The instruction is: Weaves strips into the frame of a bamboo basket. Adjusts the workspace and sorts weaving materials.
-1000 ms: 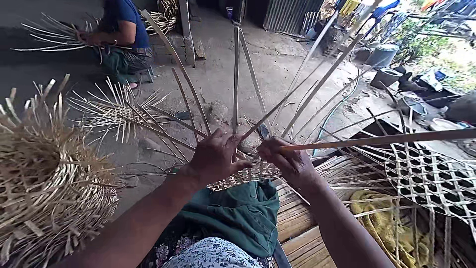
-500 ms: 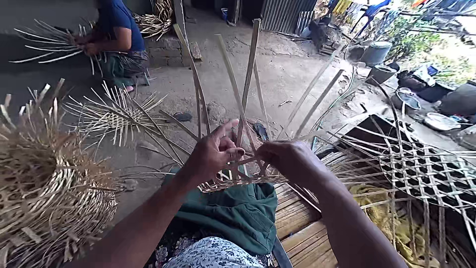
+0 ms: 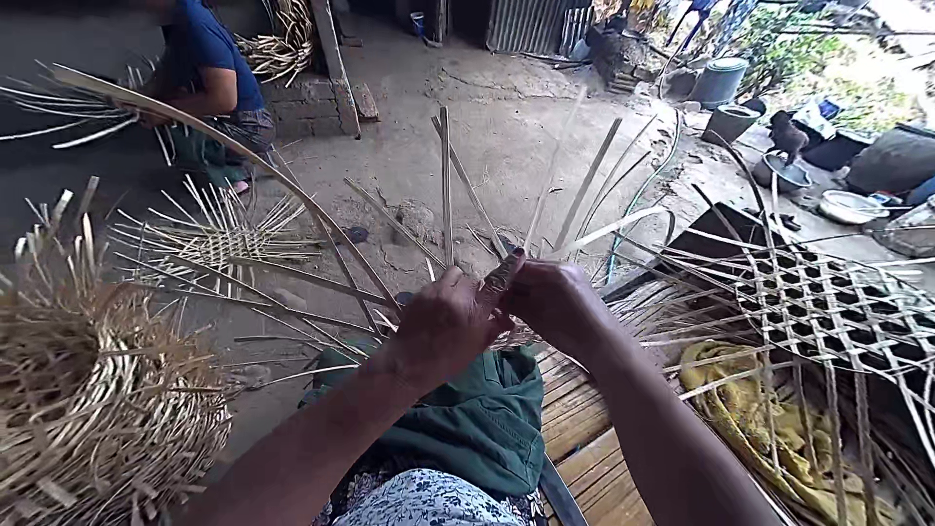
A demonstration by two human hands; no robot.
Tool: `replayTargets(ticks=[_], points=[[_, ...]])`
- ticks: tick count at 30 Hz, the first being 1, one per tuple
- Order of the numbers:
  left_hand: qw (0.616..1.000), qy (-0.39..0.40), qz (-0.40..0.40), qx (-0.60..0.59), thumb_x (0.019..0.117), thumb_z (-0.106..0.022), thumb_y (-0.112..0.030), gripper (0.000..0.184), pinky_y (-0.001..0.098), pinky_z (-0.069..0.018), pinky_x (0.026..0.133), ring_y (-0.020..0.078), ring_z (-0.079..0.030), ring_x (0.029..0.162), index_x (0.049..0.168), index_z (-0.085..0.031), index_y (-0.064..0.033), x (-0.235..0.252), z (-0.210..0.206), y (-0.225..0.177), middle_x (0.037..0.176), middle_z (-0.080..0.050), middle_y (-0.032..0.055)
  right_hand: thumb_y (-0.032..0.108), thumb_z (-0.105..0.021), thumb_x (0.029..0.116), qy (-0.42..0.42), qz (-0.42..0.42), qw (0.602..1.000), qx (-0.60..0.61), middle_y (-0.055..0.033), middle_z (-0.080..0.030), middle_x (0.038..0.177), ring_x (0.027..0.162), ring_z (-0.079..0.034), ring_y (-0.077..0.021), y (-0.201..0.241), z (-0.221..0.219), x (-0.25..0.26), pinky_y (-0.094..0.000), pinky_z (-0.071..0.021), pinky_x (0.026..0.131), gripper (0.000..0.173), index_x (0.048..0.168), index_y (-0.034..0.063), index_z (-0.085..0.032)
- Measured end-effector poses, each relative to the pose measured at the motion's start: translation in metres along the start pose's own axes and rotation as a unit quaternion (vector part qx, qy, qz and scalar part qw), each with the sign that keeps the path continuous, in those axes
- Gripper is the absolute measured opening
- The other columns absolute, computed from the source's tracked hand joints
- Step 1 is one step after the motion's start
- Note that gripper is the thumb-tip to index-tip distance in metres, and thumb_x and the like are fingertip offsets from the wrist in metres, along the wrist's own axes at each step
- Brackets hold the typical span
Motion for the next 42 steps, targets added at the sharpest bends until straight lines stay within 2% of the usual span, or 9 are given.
replayTargets(ticks=[6,13,18,20,25,30,34,37,42], points=[[0.997,0.009,0.074,-0.024,0.0842,-0.082,-0.032,0.048,0.0445,-0.0576,0.073,0.0307,-0.068,0.09,0.122,-0.073,-0.0053,0.011,0.001,0.025,0.104,-0.073,0.0123,0.018,-0.065,0.0992,-0.131,-0.026,0.979,-0.152,-0.0121,-0.069,0.089,0.068,-0.068,-0.0282,0.0,-0.008,-0.018,-0.0484,-0.0563,0.057,0.022,0.116,0.0102,-0.076],[0.994,-0.032,0.09,-0.058,0.0802,-0.081,-0.041,0.04,0.0417,-0.0522,0.063,0.0261,-0.063,0.075,0.099,-0.071,-0.007,0.002,0.002,0.023,0.085,-0.069,0.0076,0.014,-0.075,0.0876,-0.148,-0.084,0.964,-0.205,-0.0141,-0.071,0.09,0.074,-0.07,-0.0331,0.017,-0.011,-0.019,-0.0508,-0.056,0.058,0.016,0.103,0.0077,-0.076],[0.982,-0.027,0.118,-0.144,0.0788,-0.081,-0.033,0.032,0.034,-0.0531,0.071,0.0152,-0.062,0.078,0.096,-0.068,-0.0088,-0.011,-0.003,0.034,0.083,-0.067,0.0006,0.015,-0.077,0.0893,0.03,-0.116,0.988,0.092,-0.0023,-0.068,0.077,0.069,-0.064,-0.0132,-0.013,-0.009,-0.002,-0.037,-0.0565,0.067,0.014,0.101,0.009,-0.073],[0.977,-0.036,0.115,-0.177,0.0788,-0.078,-0.028,0.027,0.0283,-0.0491,0.074,0.0097,-0.059,0.08,0.095,-0.065,-0.0109,-0.016,-0.007,0.036,0.081,-0.066,-0.0032,0.003,-0.077,0.0861,0.091,-0.125,0.939,0.307,0.0002,-0.068,0.072,0.061,-0.061,-0.0049,-0.029,-0.014,0.002,-0.0224,-0.0539,0.059,0.008,0.091,0.004,-0.07],[0.974,-0.052,0.11,-0.193,0.0803,-0.071,-0.017,0.021,0.0325,-0.0493,0.075,0.0132,-0.059,0.081,0.099,-0.067,-0.0087,-0.017,-0.014,0.041,0.082,-0.065,-0.0013,-0.007,-0.07,0.0846,0.102,-0.077,0.855,0.503,-0.0011,-0.075,0.079,0.069,-0.07,-0.0067,-0.049,-0.023,-0.007,-0.0231,-0.0598,0.066,0.012,0.084,0.0052,-0.073],[0.994,-0.071,0.056,-0.063,0.0899,-0.059,-0.014,0.026,0.0396,-0.0521,0.07,0.0266,-0.062,0.082,0.108,-0.075,-0.0058,-0.014,-0.014,0.039,0.085,-0.068,0.0091,0.014,-0.072,0.0936,-0.075,0.073,0.978,0.181,-0.0006,-0.075,0.098,0.087,-0.072,-0.0059,-0.02,-0.013,-0.027,-0.0257,-0.0625,0.079,0.014,0.105,0.0072,-0.077],[0.997,-0.061,0.039,0.005,0.0925,-0.059,-0.012,0.02,0.0424,-0.056,0.07,0.0311,-0.065,0.085,0.1,-0.077,-0.0066,-0.01,-0.011,0.024,0.089,-0.069,0.0121,0.019,-0.062,0.0991,-0.14,0.046,0.98,-0.137,-0.0129,-0.069,0.094,0.078,-0.069,-0.0269,0.011,-0.022,-0.033,-0.0433,-0.0592,0.068,0.031,0.126,0.007,-0.071],[0.987,-0.045,0.103,-0.118,0.0885,-0.068,-0.012,0.013,0.0353,-0.0576,0.075,0.0207,-0.066,0.088,0.097,-0.078,-0.0086,-0.009,-0.004,0.028,0.093,-0.07,0.0066,0.016,-0.065,0.0949,-0.122,0.022,0.983,-0.136,-0.0118,-0.07,0.09,0.071,-0.07,-0.0262,0.014,-0.021,-0.032,-0.0438,-0.0596,0.064,0.02,0.11,0.0072,-0.074],[0.816,0.088,0.3,-0.486,0.0902,-0.073,-0.002,0.045,0.0249,-0.0577,0.068,0.0071,-0.065,0.07,0.134,-0.062,-0.0086,-0.008,0.002,0.05,0.082,-0.069,-0.0003,0.024,-0.065,0.0981,-0.086,0.024,0.996,0.001,-0.0022,-0.072,0.084,0.07,-0.067,-0.0089,0.002,-0.017,-0.032,-0.0289,-0.0586,0.065,0.018,0.097,0.0105,-0.077]])
Point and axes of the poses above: each hand's wrist, its own x-axis towards the middle knuckle, its own z-axis out of the back of the hand, y = z × x, the point moved 5 cm from there along x, towards the middle knuckle
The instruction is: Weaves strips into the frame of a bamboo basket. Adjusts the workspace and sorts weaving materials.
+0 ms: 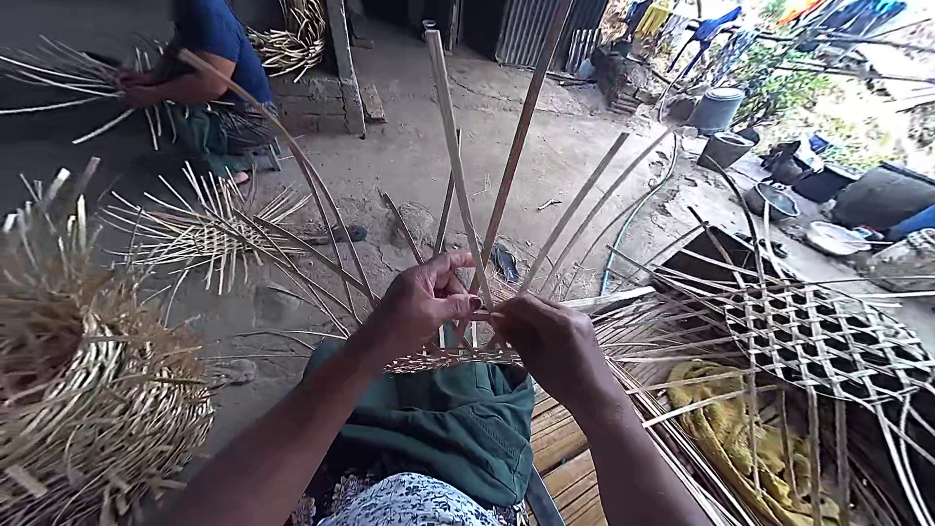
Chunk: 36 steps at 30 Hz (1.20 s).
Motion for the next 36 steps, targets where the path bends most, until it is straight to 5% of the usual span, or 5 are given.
replayTargets(ticks=[9,14,19,24,36], points=[[0.983,-0.03,-0.157,-0.093,0.0906,-0.074,-0.003,0.009,0.0267,-0.0612,0.08,0.0083,-0.071,0.086,0.099,-0.073,-0.0046,-0.011,0.001,0.019,0.098,-0.075,0.001,0.029,-0.062,0.1003,0.062,-0.135,0.987,0.054,0.0053,-0.07,0.074,0.062,-0.065,-0.0001,-0.006,0.001,0.004,-0.0216,-0.0571,0.059,0.023,0.091,0.0137,-0.076],[0.921,-0.111,-0.3,0.22,0.0952,-0.072,-0.021,0.047,0.0227,-0.0546,0.065,0.0071,-0.063,0.073,0.138,-0.06,-0.004,-0.02,-0.011,-0.014,0.1,-0.072,0.0047,0.028,-0.062,0.099,0.028,-0.094,0.995,-0.008,0.0026,-0.071,0.075,0.065,-0.066,-0.0062,0.001,0.001,0.004,-0.03,-0.0567,0.062,0.022,0.09,0.0143,-0.077],[0.815,-0.02,-0.319,0.484,0.0981,-0.065,-0.022,0.036,0.0432,-0.0562,0.063,0.0311,-0.068,0.084,0.133,-0.069,-0.0163,0.003,-0.021,-0.017,0.095,-0.073,0.01,0.013,-0.059,0.1004,-0.033,-0.025,0.999,-0.011,-0.0038,-0.076,0.094,0.076,-0.073,-0.0098,0.006,0.012,-0.014,-0.0285,-0.0638,0.072,0.021,0.109,0.0097,-0.077],[0.863,-0.01,-0.236,0.446,0.0895,-0.075,-0.013,0.038,0.0461,-0.0564,0.085,0.0313,-0.067,0.1,0.128,-0.073,-0.0113,0.016,0.007,-0.022,0.106,-0.073,0.0109,0.018,-0.062,0.0994,-0.012,-0.121,0.991,0.061,-0.0086,-0.074,0.105,0.075,-0.071,-0.0103,-0.031,-0.001,-0.021,-0.0282,-0.0618,0.07,0.037,0.132,0.0011,-0.066],[0.927,-0.051,-0.206,0.308,0.092,-0.07,-0.021,0.014,0.0278,-0.0526,0.075,0.0097,-0.061,0.084,0.102,-0.071,-0.0113,-0.001,0.018,0.006,0.091,-0.069,-0.0011,-0.001,-0.069,0.091,0.031,-0.297,0.842,0.448,-0.0061,-0.069,0.074,0.053,-0.064,-0.0109,-0.048,-0.043,0.005,-0.025,-0.0564,0.049,0.024,0.114,-0.0037,-0.062]])
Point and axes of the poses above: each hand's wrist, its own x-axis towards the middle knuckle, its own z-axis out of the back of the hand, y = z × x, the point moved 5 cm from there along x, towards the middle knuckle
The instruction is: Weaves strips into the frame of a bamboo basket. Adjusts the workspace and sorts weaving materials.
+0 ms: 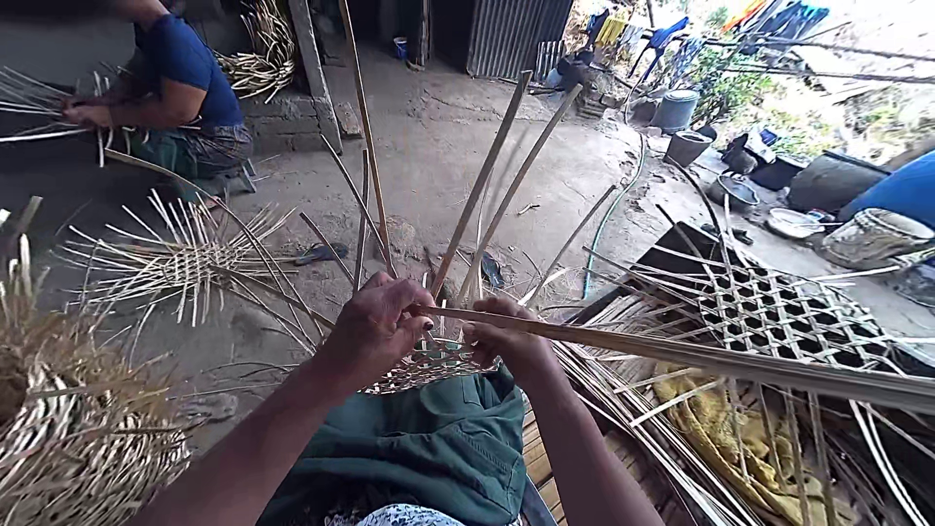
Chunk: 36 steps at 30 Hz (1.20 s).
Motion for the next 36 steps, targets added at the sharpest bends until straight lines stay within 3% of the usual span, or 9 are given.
replayTargets(ticks=[4,8,13,19,24,30,32,35,36], points=[[0.999,-0.002,-0.038,0.025,0.0931,-0.07,-0.019,0.013,0.0285,-0.0508,0.079,0.0108,-0.061,0.087,0.105,-0.072,-0.0134,0.003,-0.006,-0.01,0.093,-0.071,-0.0034,0.003,-0.07,0.0899,0.077,0.023,0.996,-0.046,0.0009,-0.07,0.077,0.06,-0.064,-0.0039,0.008,-0.007,-0.006,-0.0206,-0.0558,0.056,0.012,0.101,-0.0001,-0.072],[0.998,0.007,-0.052,0.036,0.0938,-0.069,-0.018,0.015,0.0282,-0.0533,0.078,0.0122,-0.064,0.087,0.107,-0.074,-0.014,0.002,-0.013,-0.02,0.095,-0.073,-0.0023,0.013,-0.079,0.0853,0.043,0.06,0.994,-0.078,0.0019,-0.067,0.073,0.053,-0.058,-0.003,0.007,-0.006,-0.008,-0.0204,-0.0506,0.048,0.012,0.09,0.0045,-0.071],[0.996,0.005,-0.083,0.022,0.0903,-0.071,-0.019,0.015,0.0299,-0.0516,0.078,0.013,-0.063,0.087,0.104,-0.073,-0.0137,0.0,-0.016,-0.025,0.093,-0.072,-0.0024,0.0,-0.072,0.088,0.046,0.006,0.999,-0.002,0.0013,-0.066,0.074,0.05,-0.054,-0.0022,0.009,-0.005,-0.008,-0.0186,-0.0464,0.044,0.03,0.117,0.0031,-0.068],[0.997,0.008,-0.077,-0.023,0.0905,-0.07,-0.013,0.002,0.0257,-0.05,0.078,0.0093,-0.061,0.089,0.09,-0.072,-0.0133,0.006,-0.015,-0.023,0.091,-0.07,-0.0047,-0.004,-0.061,0.0896,0.128,-0.023,0.989,0.066,-0.0017,-0.069,0.074,0.054,-0.06,-0.0047,0.004,0.007,0.008,-0.0201,-0.0506,0.048,0.016,0.099,0.0052,-0.071],[0.995,0.019,-0.053,-0.08,0.0863,-0.072,-0.009,0.004,0.0246,-0.0482,0.081,0.0057,-0.06,0.086,0.088,-0.07,-0.0116,0.008,-0.013,-0.015,0.088,-0.069,-0.0051,0.011,-0.066,0.0962,0.296,0.089,0.938,0.157,-0.002,-0.074,0.101,0.073,-0.067,-0.0064,-0.011,0.012,0.016,-0.0217,-0.0561,0.059,0.013,0.091,0.0146,-0.077],[0.987,-0.027,-0.119,0.101,0.0894,-0.06,-0.01,0.03,0.0371,-0.0551,0.072,0.0224,-0.065,0.086,0.112,-0.079,-0.0137,0.002,-0.018,-0.024,0.089,-0.071,0.0045,0.005,-0.077,0.0866,0.146,0.111,0.976,0.113,-0.0035,-0.074,0.084,0.063,-0.066,-0.0076,-0.012,0.005,0.011,-0.0242,-0.0569,0.055,0.013,0.099,0.0064,-0.073],[0.98,-0.027,-0.125,0.153,0.0924,-0.058,-0.01,0.027,0.036,-0.0533,0.07,0.0247,-0.063,0.085,0.109,-0.079,-0.0123,0.0,-0.018,-0.029,0.085,-0.068,0.0068,0.006,-0.079,0.0857,0.136,0.113,0.971,0.16,-0.0089,-0.073,0.081,0.06,-0.068,-0.0119,-0.011,0.002,0.01,-0.0264,-0.0584,0.054,0.021,0.102,0.0051,-0.067],[0.976,-0.037,-0.121,0.174,0.0916,-0.06,-0.009,0.022,0.0362,-0.054,0.07,0.0266,-0.063,0.086,0.101,-0.08,-0.0101,-0.001,-0.013,-0.03,0.085,-0.069,0.0087,0.029,-0.074,0.0943,0.111,0.123,0.966,0.199,-0.0092,-0.072,0.076,0.057,-0.07,-0.0157,-0.013,0.0,0.009,-0.0283,-0.06,0.052,0.025,0.104,0.0092,-0.061],[0.98,-0.036,-0.112,0.162,0.0894,-0.062,-0.009,0.021,0.0369,-0.0553,0.072,0.0265,-0.065,0.088,0.098,-0.08,-0.0101,-0.001,-0.01,-0.029,0.088,-0.07,0.0087,0.023,-0.069,0.0967,0.078,0.121,0.968,0.205,-0.0087,-0.071,0.072,0.054,-0.068,-0.0151,-0.014,-0.001,0.009,-0.0276,-0.0585,0.05,0.017,0.099,0.0093,-0.06]])
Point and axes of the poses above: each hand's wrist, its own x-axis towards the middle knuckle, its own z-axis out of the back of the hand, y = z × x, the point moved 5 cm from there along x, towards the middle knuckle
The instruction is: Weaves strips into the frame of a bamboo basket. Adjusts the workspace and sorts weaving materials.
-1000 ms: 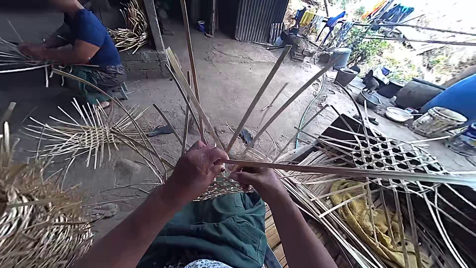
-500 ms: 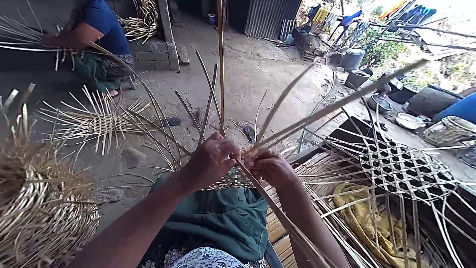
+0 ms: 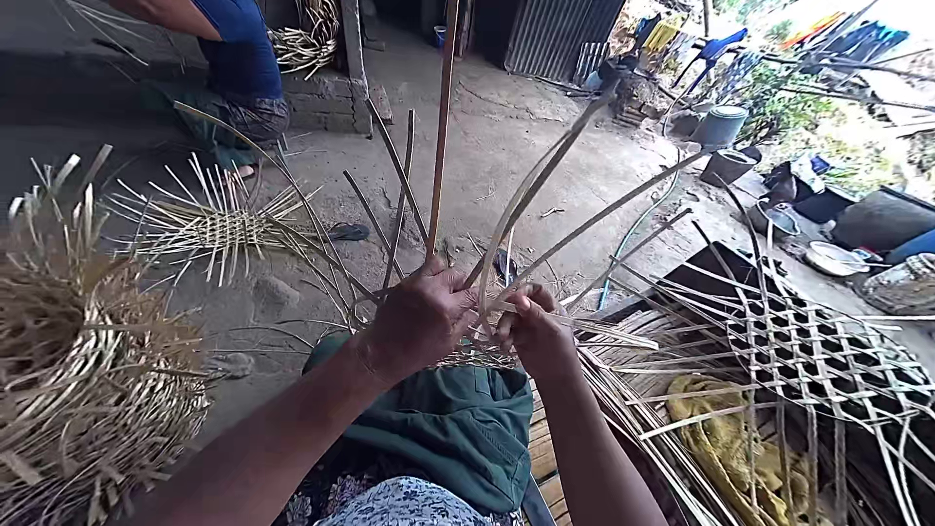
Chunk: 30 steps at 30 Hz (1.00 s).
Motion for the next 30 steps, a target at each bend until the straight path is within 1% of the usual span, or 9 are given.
replayTargets(ticks=[2,4,6,7,11,16,22,26,30], points=[[0.994,0.023,0.057,-0.087,0.0847,-0.066,-0.007,0.017,0.0357,-0.0551,0.078,0.0201,-0.065,0.09,0.094,-0.08,-0.0101,0.001,0.004,0.011,0.091,-0.071,0.0049,0.006,-0.064,0.095,-0.043,0.016,0.999,-0.015,-0.0075,-0.069,0.07,0.05,-0.065,-0.0133,0.0,-0.005,-0.002,-0.0272,-0.0563,0.046,0.006,0.092,0.0081,-0.059],[0.957,0.085,0.168,-0.222,0.089,-0.068,-0.007,0.027,0.0255,-0.0527,0.073,0.0064,-0.062,0.079,0.115,-0.074,-0.0123,0.001,0.007,0.028,0.09,-0.07,-0.0029,0.002,-0.065,0.0948,-0.019,0.06,0.996,-0.058,-0.0063,-0.071,0.078,0.052,-0.065,-0.0114,0.003,-0.01,-0.005,-0.0266,-0.0574,0.046,0.007,0.096,0.0076,-0.061],[0.901,0.133,0.265,-0.318,0.096,-0.067,-0.009,0.048,0.0291,-0.0576,0.065,0.0079,-0.063,0.065,0.142,-0.061,-0.0188,-0.001,0.006,0.044,0.077,-0.066,-0.0017,0.004,-0.064,0.0981,0.023,0.1,0.987,-0.125,-0.0025,-0.073,0.086,0.056,-0.066,-0.0081,0.002,-0.016,-0.008,-0.0244,-0.0582,0.049,0.007,0.103,0.0078,-0.066],[0.887,0.139,0.296,-0.326,0.096,-0.07,-0.011,0.05,0.031,-0.0583,0.063,0.0088,-0.063,0.062,0.144,-0.061,-0.0223,-0.002,0.005,0.048,0.073,-0.066,-0.001,0.005,-0.062,0.0999,0.038,0.111,0.979,-0.165,-0.0008,-0.073,0.088,0.057,-0.066,-0.0065,0.001,-0.02,-0.011,-0.0233,-0.0584,0.05,0.009,0.106,0.0065,-0.068],[0.866,0.087,0.344,-0.353,0.0931,-0.072,-0.005,0.024,0.0285,-0.0577,0.062,0.0075,-0.064,0.062,0.116,-0.074,-0.0132,-0.005,0.003,0.05,0.075,-0.07,-0.0008,0.006,-0.053,0.1034,0.084,0.169,0.935,-0.298,-0.007,-0.066,0.101,0.064,-0.061,-0.0023,0.001,-0.036,-0.018,-0.0185,-0.0561,0.056,0.027,0.116,0.0072,-0.076],[0.904,0.001,0.253,-0.344,0.1008,-0.056,-0.015,0.007,0.0241,-0.0567,0.063,0.0049,-0.066,0.069,0.102,-0.061,-0.0098,-0.014,0.004,0.04,0.083,-0.069,-0.0025,0.003,-0.053,0.1,0.038,0.19,0.884,-0.427,-0.0086,-0.063,0.093,0.062,-0.056,-0.0019,0.007,-0.038,-0.019,-0.0177,-0.0521,0.055,0.032,0.119,0.0128,-0.078],[0.977,-0.066,0.131,-0.157,0.0991,-0.063,-0.02,0.025,0.0272,-0.056,0.063,0.0086,-0.063,0.067,0.116,-0.065,-0.0023,-0.017,0.009,0.027,0.08,-0.068,0.0023,0.0,-0.052,0.0962,0.012,0.184,0.832,-0.523,-0.0108,-0.063,0.088,0.062,-0.057,-0.0094,0.013,-0.044,-0.022,-0.0256,-0.0533,0.057,0.04,0.12,0.0178,-0.078],[0.999,-0.02,-0.045,-0.021,0.0975,-0.066,-0.021,0.035,0.0351,-0.0602,0.074,0.0219,-0.071,0.09,0.13,-0.065,-0.0085,-0.007,0.016,-0.001,0.106,-0.072,0.0118,0.006,-0.053,0.1016,0.019,0.103,0.909,-0.404,-0.0049,-0.067,0.087,0.062,-0.062,-0.005,0.012,-0.038,-0.016,-0.021,-0.0567,0.057,0.024,0.117,0.0039,-0.072],[0.989,0.086,-0.101,0.063,0.0986,-0.064,-0.014,0.039,0.042,-0.0548,0.066,0.0308,-0.067,0.085,0.137,-0.067,-0.0218,0.008,0.008,0.005,0.089,-0.07,0.0098,0.004,-0.066,0.0926,-0.014,0.047,0.959,-0.281,-0.0058,-0.072,0.093,0.069,-0.071,-0.0133,0.02,-0.035,-0.007,-0.0305,-0.0638,0.062,0.039,0.13,0.0029,-0.058]])
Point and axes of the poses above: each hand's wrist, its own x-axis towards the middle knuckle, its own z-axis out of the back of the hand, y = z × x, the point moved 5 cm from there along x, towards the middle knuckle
